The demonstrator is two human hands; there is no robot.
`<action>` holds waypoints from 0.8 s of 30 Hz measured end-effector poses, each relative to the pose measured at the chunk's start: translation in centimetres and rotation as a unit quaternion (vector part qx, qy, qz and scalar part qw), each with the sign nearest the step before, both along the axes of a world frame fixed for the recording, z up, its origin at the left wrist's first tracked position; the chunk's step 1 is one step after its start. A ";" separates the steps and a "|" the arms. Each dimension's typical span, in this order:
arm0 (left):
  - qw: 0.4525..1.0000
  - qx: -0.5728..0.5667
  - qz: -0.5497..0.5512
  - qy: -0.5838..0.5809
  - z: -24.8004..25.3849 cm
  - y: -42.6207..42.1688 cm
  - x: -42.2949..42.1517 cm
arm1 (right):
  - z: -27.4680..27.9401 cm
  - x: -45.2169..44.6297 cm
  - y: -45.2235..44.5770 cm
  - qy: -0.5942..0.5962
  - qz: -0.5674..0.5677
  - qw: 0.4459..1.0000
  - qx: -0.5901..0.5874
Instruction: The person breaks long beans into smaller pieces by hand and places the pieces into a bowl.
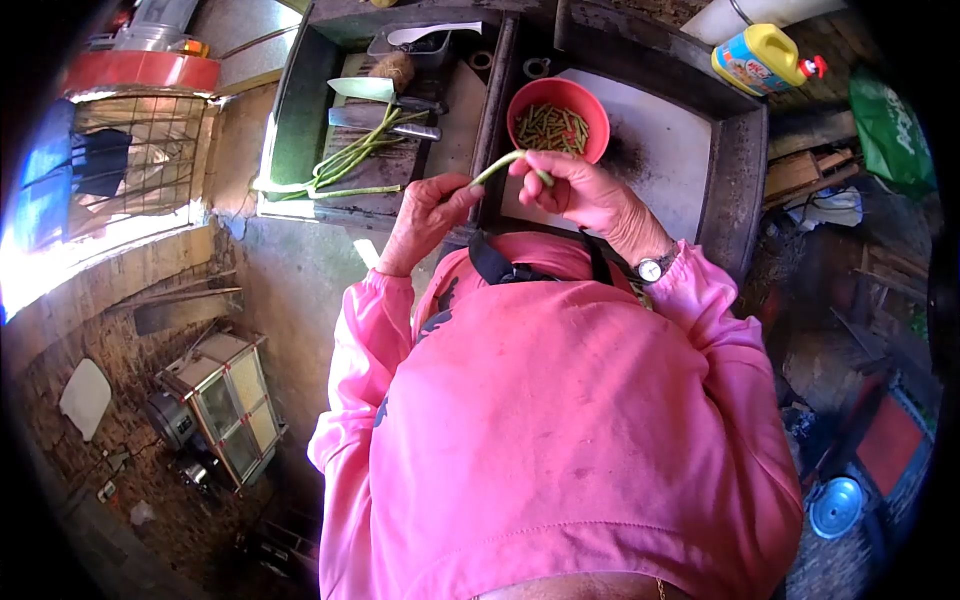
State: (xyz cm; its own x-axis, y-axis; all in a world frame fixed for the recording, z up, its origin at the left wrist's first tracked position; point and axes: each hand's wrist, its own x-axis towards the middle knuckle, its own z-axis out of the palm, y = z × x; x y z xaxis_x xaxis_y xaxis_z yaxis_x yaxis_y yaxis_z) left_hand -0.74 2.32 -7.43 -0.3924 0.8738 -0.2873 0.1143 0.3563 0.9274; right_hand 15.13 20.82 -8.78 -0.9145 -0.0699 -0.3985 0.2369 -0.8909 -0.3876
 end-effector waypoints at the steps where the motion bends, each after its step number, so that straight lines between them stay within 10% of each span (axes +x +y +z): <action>1: 1.000 0.008 0.009 -0.017 0.2 0.3 0.3 | -0.2 -0.2 0.1 -0.001 -0.030 0.999 -0.042; 8: 0.989 0.047 0.054 -0.130 1.7 1.9 1.8 | 1.1 -0.4 0.3 -0.002 -0.116 0.938 -0.326; 12: 0.998 -0.044 0.022 0.035 -1.6 -0.9 1.9 | 6.3 2.2 7.2 0.268 -0.225 0.839 -0.417; 16: 0.992 -0.061 0.110 -0.021 -4.1 -3.8 3.0 | 7.1 4.1 14.3 0.191 -0.275 0.933 0.132; 18: 0.989 -0.060 0.122 -0.051 -4.2 -3.7 2.1 | 4.8 2.3 12.4 -0.012 -0.239 0.853 0.464; 24: 0.992 -0.022 0.075 -0.099 -3.7 -2.4 1.6 | -10.2 -0.3 9.8 -0.191 -0.006 0.556 0.809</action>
